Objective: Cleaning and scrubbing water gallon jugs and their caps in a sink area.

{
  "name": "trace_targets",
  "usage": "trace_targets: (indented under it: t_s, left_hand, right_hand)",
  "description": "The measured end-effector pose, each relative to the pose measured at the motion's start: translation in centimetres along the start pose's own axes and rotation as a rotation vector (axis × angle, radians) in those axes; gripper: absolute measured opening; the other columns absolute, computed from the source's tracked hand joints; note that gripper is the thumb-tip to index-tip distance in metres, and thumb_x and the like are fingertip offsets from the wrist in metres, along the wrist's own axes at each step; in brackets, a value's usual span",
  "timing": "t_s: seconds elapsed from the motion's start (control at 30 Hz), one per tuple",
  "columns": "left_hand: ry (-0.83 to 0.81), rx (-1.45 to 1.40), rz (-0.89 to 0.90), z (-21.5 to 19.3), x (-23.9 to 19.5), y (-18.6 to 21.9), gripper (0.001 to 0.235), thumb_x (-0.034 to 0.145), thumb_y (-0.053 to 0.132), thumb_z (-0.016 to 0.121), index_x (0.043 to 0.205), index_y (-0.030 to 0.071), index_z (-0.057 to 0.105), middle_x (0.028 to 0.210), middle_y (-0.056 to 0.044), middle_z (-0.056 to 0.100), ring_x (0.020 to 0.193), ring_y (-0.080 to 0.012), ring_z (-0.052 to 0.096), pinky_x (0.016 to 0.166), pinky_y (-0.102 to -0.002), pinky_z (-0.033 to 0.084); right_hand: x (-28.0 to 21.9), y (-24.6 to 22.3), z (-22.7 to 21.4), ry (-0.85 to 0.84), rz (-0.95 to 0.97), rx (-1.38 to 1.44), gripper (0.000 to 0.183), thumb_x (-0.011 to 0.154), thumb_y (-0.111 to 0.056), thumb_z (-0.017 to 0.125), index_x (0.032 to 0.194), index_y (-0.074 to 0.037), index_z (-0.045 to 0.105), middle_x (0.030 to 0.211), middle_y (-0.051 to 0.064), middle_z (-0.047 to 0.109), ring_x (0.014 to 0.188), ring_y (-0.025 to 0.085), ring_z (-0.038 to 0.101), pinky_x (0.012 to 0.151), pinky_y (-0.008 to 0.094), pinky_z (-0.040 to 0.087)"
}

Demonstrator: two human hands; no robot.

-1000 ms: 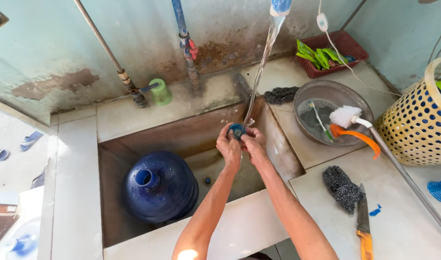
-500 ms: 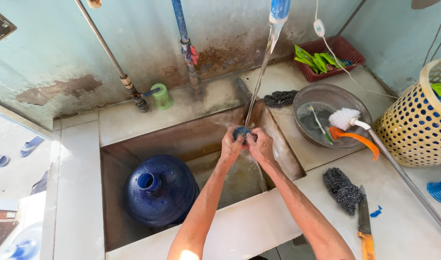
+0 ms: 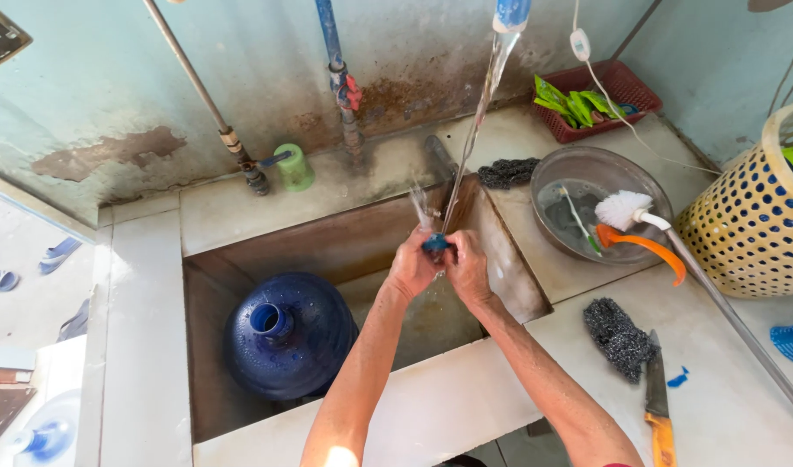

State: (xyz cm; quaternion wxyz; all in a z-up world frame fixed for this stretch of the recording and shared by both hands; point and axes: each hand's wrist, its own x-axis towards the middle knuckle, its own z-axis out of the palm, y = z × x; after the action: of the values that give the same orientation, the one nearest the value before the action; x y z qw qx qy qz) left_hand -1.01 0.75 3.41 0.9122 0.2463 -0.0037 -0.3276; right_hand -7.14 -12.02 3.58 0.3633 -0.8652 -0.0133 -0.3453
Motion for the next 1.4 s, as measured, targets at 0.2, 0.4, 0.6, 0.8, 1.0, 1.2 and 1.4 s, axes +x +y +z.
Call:
trace_targets:
  t_s: [0.2, 0.4, 0.6, 0.8, 1.0, 1.2, 1.4]
  left_hand:
    - [-0.056, 0.281, 0.166, -1.9, 1.1, -1.2, 0.069, 0.086, 0.001, 0.052, 0.152, 0.009, 0.036, 0.142, -0.017, 0.060, 0.126, -0.0308, 0.058, 0.109, -0.041, 0.048]
    - [-0.080, 0.412, 0.181, 1.2, -1.8, -0.8, 0.060, 0.106, 0.023, 0.049, 0.161, 0.011, 0.030, 0.165, -0.005, 0.038, 0.151, -0.0200, 0.035, 0.119, -0.036, 0.029]
    - [0.265, 0.736, 0.080, -1.2, -0.8, -1.1, 0.057, 0.101, 0.026, 0.053, 0.156, 0.019, 0.041, 0.134, -0.008, 0.058, 0.115, -0.0176, 0.052, 0.097, -0.033, 0.044]
    - [0.260, 0.681, 0.237, -6.9, 2.4, -5.0, 0.035, 0.100, 0.014, 0.063, 0.133, 0.003, 0.064, 0.119, -0.008, 0.070, 0.099, -0.0152, 0.063, 0.086, -0.030, 0.051]
    - [0.377, 0.403, 0.221, -7.6, 2.9, -6.6, 0.041, 0.098, 0.016, 0.056, 0.138, 0.016, 0.057, 0.115, -0.002, 0.070, 0.096, -0.0137, 0.068, 0.080, -0.030, 0.055]
    - [0.314, 0.968, -0.246, -9.7, 2.6, -10.5, 0.041, 0.100, 0.024, 0.053, 0.138, 0.013, 0.064, 0.118, -0.007, 0.069, 0.098, -0.0206, 0.061, 0.080, -0.038, 0.047]
    - [-0.467, 2.494, 0.836, -18.7, 2.5, -14.7, 0.020, 0.085, 0.019, 0.065, 0.104, 0.017, 0.070, 0.133, -0.020, 0.068, 0.116, -0.0343, 0.066, 0.095, -0.045, 0.053]
  right_hand:
    - [-0.8, 1.2, 0.7, -0.119, 0.344, 0.513, 0.030, 0.089, 0.005, 0.057, 0.117, -0.005, 0.059, 0.104, 0.010, 0.071, 0.092, 0.017, 0.072, 0.079, 0.037, 0.059]
    - [-0.6, 3.6, 2.9, -0.078, 0.829, 1.252, 0.033, 0.095, -0.007, 0.061, 0.128, -0.004, 0.057, 0.110, 0.005, 0.070, 0.092, 0.015, 0.070, 0.078, 0.032, 0.060]
    - [1.6, 1.6, 3.3, -0.072, 0.693, 0.560, 0.042, 0.084, -0.016, 0.078, 0.120, 0.001, 0.067, 0.103, 0.010, 0.075, 0.088, 0.017, 0.071, 0.075, 0.030, 0.060]
    - [0.3, 3.6, 4.0, -0.084, 0.552, 0.240, 0.043, 0.085, -0.028, 0.079, 0.117, 0.000, 0.070, 0.098, 0.011, 0.076, 0.085, 0.016, 0.071, 0.076, 0.031, 0.058]
    - [0.8, -0.5, 0.3, -0.266, 0.794, 0.469, 0.037, 0.081, -0.013, 0.077, 0.115, -0.003, 0.066, 0.102, 0.015, 0.071, 0.087, 0.027, 0.070, 0.073, 0.044, 0.060]
    - [-1.8, 0.4, -7.7, -0.417, 0.458, -0.137, 0.030, 0.080, -0.007, 0.073, 0.109, -0.012, 0.068, 0.107, 0.016, 0.071, 0.102, 0.036, 0.068, 0.084, 0.045, 0.053]
    - [-10.0, 4.8, -22.4, 0.069, 0.558, -0.396, 0.021, 0.084, -0.010, 0.076, 0.104, -0.013, 0.073, 0.107, 0.013, 0.070, 0.098, 0.032, 0.069, 0.086, 0.041, 0.054]
